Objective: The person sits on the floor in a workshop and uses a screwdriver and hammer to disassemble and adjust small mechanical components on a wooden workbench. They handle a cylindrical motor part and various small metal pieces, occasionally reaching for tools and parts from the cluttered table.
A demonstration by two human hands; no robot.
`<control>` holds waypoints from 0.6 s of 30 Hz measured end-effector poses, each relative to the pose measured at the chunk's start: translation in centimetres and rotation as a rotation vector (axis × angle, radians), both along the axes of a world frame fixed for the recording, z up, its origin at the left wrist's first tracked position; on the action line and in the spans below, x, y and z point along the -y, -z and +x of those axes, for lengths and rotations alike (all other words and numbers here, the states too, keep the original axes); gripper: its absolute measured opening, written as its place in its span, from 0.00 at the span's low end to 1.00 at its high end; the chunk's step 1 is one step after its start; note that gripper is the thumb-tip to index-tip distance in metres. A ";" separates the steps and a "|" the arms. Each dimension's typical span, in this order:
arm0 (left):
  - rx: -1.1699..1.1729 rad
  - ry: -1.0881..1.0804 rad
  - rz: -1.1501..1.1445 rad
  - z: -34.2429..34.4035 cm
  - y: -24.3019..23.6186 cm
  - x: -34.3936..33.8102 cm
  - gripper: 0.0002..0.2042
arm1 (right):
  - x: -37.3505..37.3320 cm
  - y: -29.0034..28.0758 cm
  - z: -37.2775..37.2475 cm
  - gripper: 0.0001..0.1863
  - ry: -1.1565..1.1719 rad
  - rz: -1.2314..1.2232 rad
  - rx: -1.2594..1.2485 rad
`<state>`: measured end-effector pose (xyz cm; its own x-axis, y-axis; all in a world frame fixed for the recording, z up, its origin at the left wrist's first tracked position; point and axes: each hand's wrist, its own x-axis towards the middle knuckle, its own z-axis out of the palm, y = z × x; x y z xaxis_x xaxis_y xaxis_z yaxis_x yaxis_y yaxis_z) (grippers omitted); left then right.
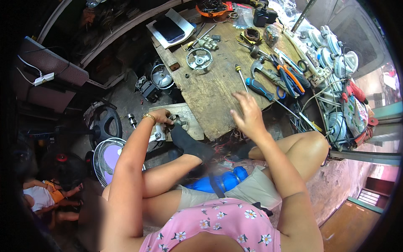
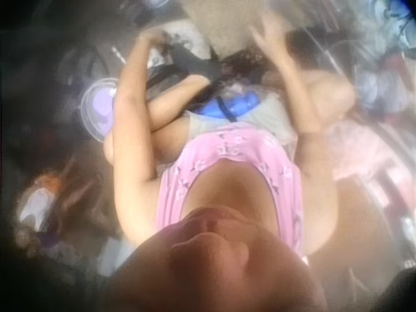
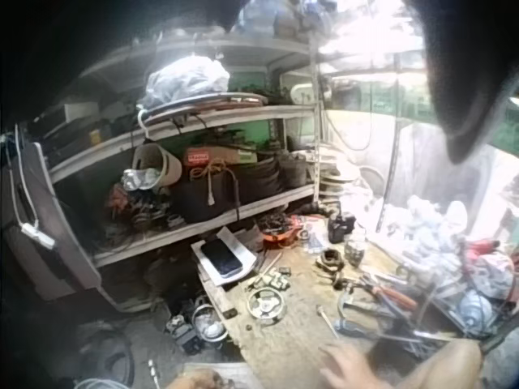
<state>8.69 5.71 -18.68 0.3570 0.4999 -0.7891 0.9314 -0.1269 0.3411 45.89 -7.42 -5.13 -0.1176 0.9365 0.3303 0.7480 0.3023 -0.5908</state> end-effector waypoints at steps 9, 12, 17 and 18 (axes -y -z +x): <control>0.016 -0.191 0.154 1.9 1.6 1.9 0.32 | 0.7 1.6 0.7 0.20 -0.003 -0.028 -0.015; 0.004 -0.355 -0.046 2.1 2.8 1.6 0.30 | 0.5 2.2 0.3 0.20 -0.004 0.017 0.063; -0.056 -0.177 0.124 3.2 2.6 1.5 0.33 | -0.3 2.2 1.1 0.15 0.057 0.059 -0.040; -0.091 -0.148 0.123 3.3 2.2 1.2 0.33 | -0.7 2.1 1.7 0.14 0.115 0.079 -0.070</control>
